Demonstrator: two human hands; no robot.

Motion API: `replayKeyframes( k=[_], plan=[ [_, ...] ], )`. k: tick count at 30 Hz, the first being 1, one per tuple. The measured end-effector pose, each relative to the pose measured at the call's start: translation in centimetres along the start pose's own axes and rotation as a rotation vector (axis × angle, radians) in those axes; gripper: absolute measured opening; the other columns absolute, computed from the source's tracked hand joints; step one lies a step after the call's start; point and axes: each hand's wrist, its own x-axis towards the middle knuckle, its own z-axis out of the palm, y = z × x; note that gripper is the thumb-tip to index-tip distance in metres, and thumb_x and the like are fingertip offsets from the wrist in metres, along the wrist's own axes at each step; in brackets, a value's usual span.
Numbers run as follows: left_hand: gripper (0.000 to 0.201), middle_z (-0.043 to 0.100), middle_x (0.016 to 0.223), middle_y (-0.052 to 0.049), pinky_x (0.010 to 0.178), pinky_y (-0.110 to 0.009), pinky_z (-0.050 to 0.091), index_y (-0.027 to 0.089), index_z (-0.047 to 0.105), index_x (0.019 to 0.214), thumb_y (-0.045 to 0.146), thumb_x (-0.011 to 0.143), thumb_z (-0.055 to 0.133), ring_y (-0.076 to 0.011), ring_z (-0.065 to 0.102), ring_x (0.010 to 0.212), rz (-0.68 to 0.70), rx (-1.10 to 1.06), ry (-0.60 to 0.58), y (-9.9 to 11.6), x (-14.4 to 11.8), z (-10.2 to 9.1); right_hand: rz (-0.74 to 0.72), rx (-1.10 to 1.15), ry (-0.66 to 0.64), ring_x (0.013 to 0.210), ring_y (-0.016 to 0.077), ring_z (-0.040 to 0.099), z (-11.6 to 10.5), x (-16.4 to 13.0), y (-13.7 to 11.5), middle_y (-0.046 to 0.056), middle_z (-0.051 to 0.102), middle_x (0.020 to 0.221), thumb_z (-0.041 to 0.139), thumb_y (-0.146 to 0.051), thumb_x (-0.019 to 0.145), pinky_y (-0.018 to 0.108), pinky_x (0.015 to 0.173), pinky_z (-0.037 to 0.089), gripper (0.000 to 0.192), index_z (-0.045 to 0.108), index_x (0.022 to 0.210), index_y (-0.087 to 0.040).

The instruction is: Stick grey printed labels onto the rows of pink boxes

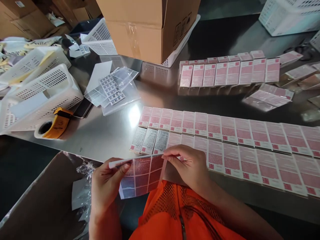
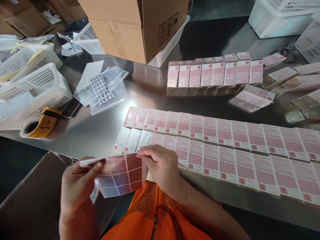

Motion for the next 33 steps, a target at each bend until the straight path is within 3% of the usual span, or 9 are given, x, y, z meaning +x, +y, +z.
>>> replayKeyframes(
  k=[5,10,14,17,19,23,25,27,33],
  plan=[
    [0.014,0.072,0.068,0.000,0.052,-0.018,0.048,0.020,0.076,0.076,0.027,0.065,0.082,-0.0129,0.063,0.060,-0.084,-0.076,0.049,-0.3,-0.3,0.5,-0.209,-0.163,0.071,0.091,0.0167,0.072,0.3,-0.3,0.1,0.003,0.075,0.093,0.057,-0.005,0.089,0.029,0.076,0.062,0.023,0.070,0.090,-0.025],
    [0.022,0.073,0.072,-0.001,0.054,-0.021,0.050,0.017,0.075,0.082,0.032,0.066,0.082,-0.0151,0.065,0.063,-0.190,-0.111,0.127,-0.5,0.0,1.0,-0.462,-0.516,0.050,0.104,0.0240,0.066,0.7,-0.3,0.0,0.005,0.073,0.101,0.066,-0.012,0.086,0.043,0.086,0.059,0.015,0.068,0.093,-0.025],
    [0.030,0.074,0.074,0.000,0.057,-0.021,0.050,0.017,0.073,0.088,0.036,0.065,0.081,-0.0147,0.065,0.064,-0.228,-0.099,0.228,-1.2,1.6,1.1,-0.615,-0.592,-0.186,0.096,0.0200,0.068,0.8,-1.5,-0.5,-0.001,0.075,0.092,0.062,-0.010,0.088,0.042,0.089,0.057,0.018,0.068,0.089,-0.027],
    [0.036,0.072,0.074,0.001,0.059,-0.021,0.049,0.017,0.070,0.090,0.036,0.062,0.082,-0.0130,0.064,0.064,-0.226,-0.153,0.258,-2.1,3.5,0.1,-0.627,-0.410,-0.442,0.100,0.0184,0.068,-0.3,-2.6,-1.4,-0.004,0.076,0.090,0.055,-0.016,0.092,0.040,0.100,0.053,0.021,0.067,0.084,-0.030],
    [0.037,0.070,0.072,0.001,0.058,-0.021,0.049,0.016,0.069,0.088,0.036,0.059,0.083,-0.0121,0.062,0.062,-0.254,-0.210,0.201,-2.6,4.9,-1.0,-0.608,-0.214,-0.474,0.103,0.0169,0.068,-1.7,-2.9,-2.1,-0.008,0.076,0.094,0.052,-0.021,0.094,0.039,0.107,0.048,0.020,0.066,0.086,-0.034],
    [0.026,0.063,0.056,0.002,0.046,-0.019,0.042,0.016,0.067,0.073,0.030,0.054,0.078,-0.0104,0.054,0.048,-0.322,-0.223,0.014,-2.1,7.0,-2.0,-0.369,0.021,-0.201,0.096,0.0175,0.070,-4.5,-1.6,-2.4,-0.004,0.074,0.092,0.066,-0.019,0.087,0.037,0.090,0.060,0.021,0.062,0.102,-0.033],
    [0.020,0.052,0.042,0.002,0.038,-0.022,0.035,0.019,0.060,0.055,0.037,0.058,0.068,-0.0108,0.046,0.038,-0.327,-0.223,-0.051,-1.4,7.2,-1.0,-0.158,0.068,-0.043,0.084,0.0177,0.071,-5.2,-0.2,-1.6,-0.002,0.071,0.085,0.074,-0.017,0.080,0.033,0.073,0.063,0.025,0.062,0.096,-0.031],
    [0.036,0.042,0.033,0.001,0.036,-0.026,0.032,0.023,0.047,0.040,0.045,0.066,0.057,-0.0126,0.042,0.033,-0.320,-0.220,-0.123,-0.7,6.6,1.0,0.074,0.108,0.054,0.071,0.0169,0.069,-5.5,1.1,-0.3,-0.002,0.067,0.076,0.078,-0.021,0.075,0.030,0.059,0.061,0.022,0.060,0.085,-0.027],
    [0.050,0.058,0.048,-0.002,0.056,-0.028,0.039,0.019,0.059,0.048,0.051,0.087,0.054,-0.0154,0.055,0.051,-0.122,0.065,-0.541,1.0,3.4,7.0,0.510,0.299,-0.002,0.062,0.0136,0.063,-5.7,3.1,2.8,-0.004,0.061,0.068,0.084,-0.032,0.066,0.024,0.049,0.054,0.035,0.055,0.081,-0.021]
  ],
)
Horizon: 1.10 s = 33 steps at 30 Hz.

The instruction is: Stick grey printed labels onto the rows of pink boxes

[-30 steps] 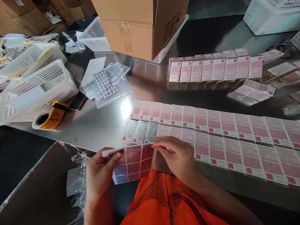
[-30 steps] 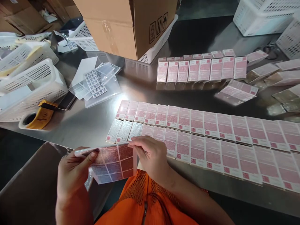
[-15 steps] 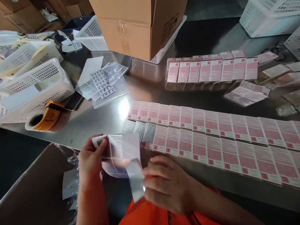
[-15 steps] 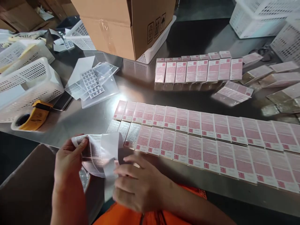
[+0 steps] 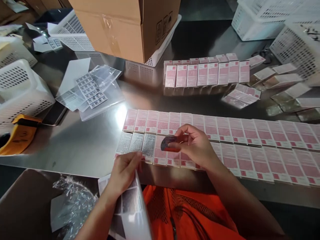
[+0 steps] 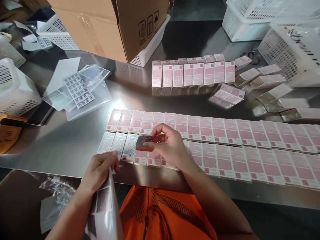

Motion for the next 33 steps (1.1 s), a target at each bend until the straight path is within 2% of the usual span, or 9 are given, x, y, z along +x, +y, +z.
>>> replayKeyframes(
  k=[3,5,8,11,15,19,22,28,33],
  plan=[
    [0.041,0.067,0.067,-0.003,0.064,-0.027,0.040,0.019,0.069,0.074,0.052,0.090,0.051,-0.0172,0.060,0.065,0.045,0.078,-0.151,0.5,0.6,0.8,0.000,-0.038,0.022,0.062,0.0117,0.061,-0.1,0.2,0.1,-0.005,0.060,0.069,0.084,-0.029,0.065,0.022,0.051,0.053,0.033,0.056,0.079,-0.021],
    [0.040,0.070,0.075,-0.003,0.071,-0.028,0.042,0.019,0.071,0.088,0.053,0.091,0.050,-0.0191,0.063,0.075,0.032,0.025,-0.273,0.5,1.2,0.9,-0.049,-0.111,0.048,0.062,0.0103,0.061,0.1,0.3,0.2,-0.005,0.060,0.070,0.082,-0.028,0.067,0.021,0.054,0.052,0.029,0.057,0.079,-0.021],
    [0.044,0.068,0.072,-0.003,0.075,-0.028,0.041,0.017,0.070,0.082,0.054,0.092,0.048,-0.0191,0.062,0.077,-0.028,-0.036,-0.376,0.3,2.2,1.0,-0.105,-0.195,0.074,0.064,0.0100,0.062,0.6,0.4,0.6,-0.004,0.063,0.075,0.080,-0.026,0.071,0.020,0.057,0.051,0.024,0.058,0.080,-0.021],
    [0.044,0.066,0.069,-0.002,0.070,-0.027,0.039,0.017,0.065,0.069,0.053,0.090,0.053,-0.0166,0.058,0.072,-0.073,-0.034,-0.403,0.5,2.9,1.6,-0.115,-0.214,0.086,0.063,0.0103,0.063,1.2,0.4,1.1,-0.004,0.064,0.076,0.078,-0.026,0.074,0.020,0.055,0.051,0.022,0.058,0.081,-0.023],
    [0.036,0.064,0.063,-0.001,0.066,-0.027,0.037,0.018,0.063,0.068,0.047,0.088,0.055,-0.0156,0.056,0.068,-0.134,0.003,-0.403,1.0,3.1,2.1,-0.124,-0.271,0.101,0.064,0.0121,0.065,1.6,0.3,1.4,-0.003,0.067,0.078,0.076,-0.026,0.077,0.022,0.055,0.053,0.018,0.059,0.083,-0.023],
    [0.039,0.057,0.056,0.002,0.058,-0.027,0.032,0.019,0.059,0.062,0.046,0.089,0.051,-0.0132,0.048,0.058,-0.193,0.174,-0.377,1.5,3.0,2.2,-0.210,-0.447,0.128,0.074,0.0147,0.067,1.3,0.5,1.5,0.000,0.070,0.084,0.068,-0.029,0.086,0.027,0.067,0.055,0.006,0.065,0.086,-0.023],
    [0.039,0.051,0.054,0.003,0.055,-0.027,0.028,0.019,0.066,0.067,0.047,0.089,0.049,-0.0127,0.044,0.055,-0.187,0.351,-0.363,2.1,3.0,2.2,-0.246,-0.588,0.172,0.080,0.0156,0.065,0.9,1.1,1.8,0.002,0.067,0.087,0.067,-0.030,0.087,0.028,0.068,0.052,0.008,0.067,0.083,-0.022],
    [0.044,0.067,0.066,-0.003,0.060,-0.029,0.031,0.022,0.071,0.072,0.045,0.093,0.040,-0.0176,0.058,0.063,-0.202,0.605,-0.370,3.0,3.6,2.9,-0.136,-0.671,0.156,0.071,0.0138,0.062,0.8,2.1,2.6,-0.002,0.066,0.078,0.069,-0.033,0.084,0.028,0.063,0.048,0.011,0.067,0.080,-0.023],
    [0.043,0.069,0.067,-0.005,0.061,-0.029,0.032,0.021,0.069,0.069,0.041,0.093,0.040,-0.0186,0.061,0.064,-0.217,0.676,-0.387,3.0,3.9,3.4,-0.107,-0.730,0.163,0.067,0.0128,0.059,1.0,2.3,2.8,-0.003,0.065,0.074,0.069,-0.032,0.083,0.027,0.061,0.046,0.012,0.066,0.076,-0.023]
  ],
)
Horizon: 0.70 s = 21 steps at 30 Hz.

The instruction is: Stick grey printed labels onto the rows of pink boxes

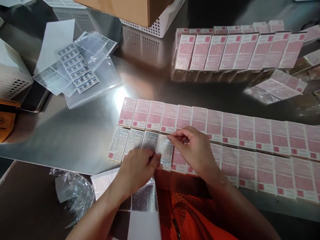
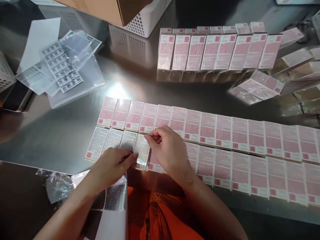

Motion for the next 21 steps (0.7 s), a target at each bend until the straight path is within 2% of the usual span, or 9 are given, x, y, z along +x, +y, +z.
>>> replayKeyframes(
  k=[13,21],
  plan=[
    [0.041,0.063,0.060,-0.003,0.058,-0.029,0.028,0.020,0.064,0.063,0.039,0.092,0.042,-0.0164,0.055,0.058,-0.025,0.068,-0.019,0.08,0.68,-0.33,-0.027,-0.033,-0.001,0.066,0.0113,0.058,0.29,-0.13,0.08,-0.002,0.062,0.075,0.067,-0.031,0.087,0.025,0.061,0.044,0.013,0.066,0.079,-0.021],
    [0.042,0.064,0.060,-0.003,0.059,-0.030,0.028,0.022,0.067,0.064,0.041,0.092,0.041,-0.0176,0.055,0.058,-0.012,0.029,-0.028,-0.21,0.79,-0.34,-0.025,-0.061,-0.006,0.067,0.0128,0.060,0.33,-0.13,-0.06,-0.001,0.062,0.077,0.065,-0.032,0.088,0.027,0.062,0.045,0.014,0.066,0.080,-0.021]
  ],
)
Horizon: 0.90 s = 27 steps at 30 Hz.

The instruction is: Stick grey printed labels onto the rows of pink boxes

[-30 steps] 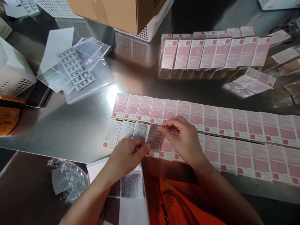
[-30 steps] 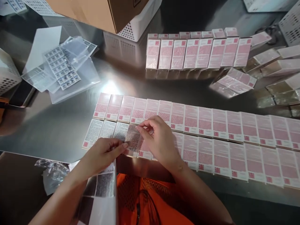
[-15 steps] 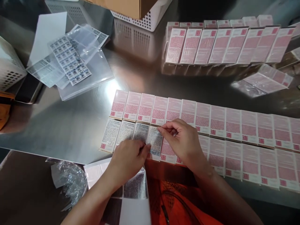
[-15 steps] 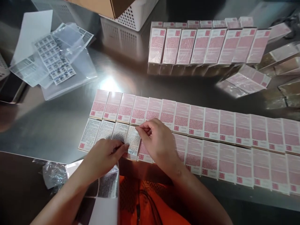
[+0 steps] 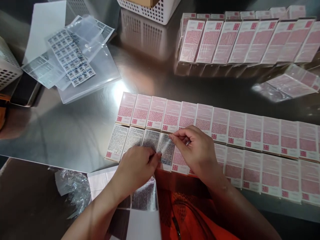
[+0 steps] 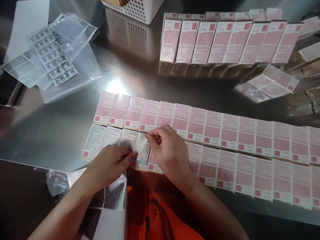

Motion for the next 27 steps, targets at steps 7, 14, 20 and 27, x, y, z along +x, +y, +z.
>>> replayKeyframes(
  k=[7,14,20,27],
  plan=[
    [0.042,0.063,0.058,-0.004,0.057,-0.030,0.028,0.022,0.068,0.064,0.041,0.091,0.042,-0.0176,0.053,0.056,-0.008,0.001,-0.003,-0.02,0.12,0.05,-0.003,-0.015,-0.004,0.068,0.0140,0.061,0.04,-0.03,-0.04,0.000,0.063,0.078,0.064,-0.032,0.089,0.028,0.062,0.044,0.014,0.066,0.080,-0.021],
    [0.044,0.069,0.064,-0.005,0.059,-0.030,0.032,0.022,0.070,0.065,0.042,0.092,0.041,-0.0187,0.058,0.059,0.003,-0.005,-0.020,0.11,0.26,0.01,-0.006,-0.036,-0.010,0.067,0.0137,0.061,0.13,-0.09,-0.02,0.000,0.063,0.078,0.063,-0.033,0.090,0.028,0.063,0.044,0.015,0.065,0.081,-0.021],
    [0.042,0.068,0.064,-0.006,0.058,-0.031,0.031,0.022,0.070,0.065,0.041,0.090,0.042,-0.0195,0.058,0.060,-0.038,0.037,-0.004,0.53,0.18,0.00,0.008,-0.068,0.011,0.069,0.0145,0.060,0.28,-0.10,0.17,0.000,0.062,0.080,0.065,-0.030,0.087,0.028,0.062,0.043,0.010,0.063,0.083,-0.022],
    [0.043,0.067,0.064,-0.005,0.057,-0.030,0.031,0.023,0.071,0.065,0.045,0.088,0.043,-0.0198,0.056,0.059,-0.064,0.026,-0.004,0.62,0.12,-0.22,0.034,-0.047,0.001,0.069,0.0162,0.059,0.03,-0.03,-0.10,0.000,0.062,0.085,0.066,-0.021,0.084,0.029,0.061,0.042,0.025,0.052,0.104,-0.023]
  ],
)
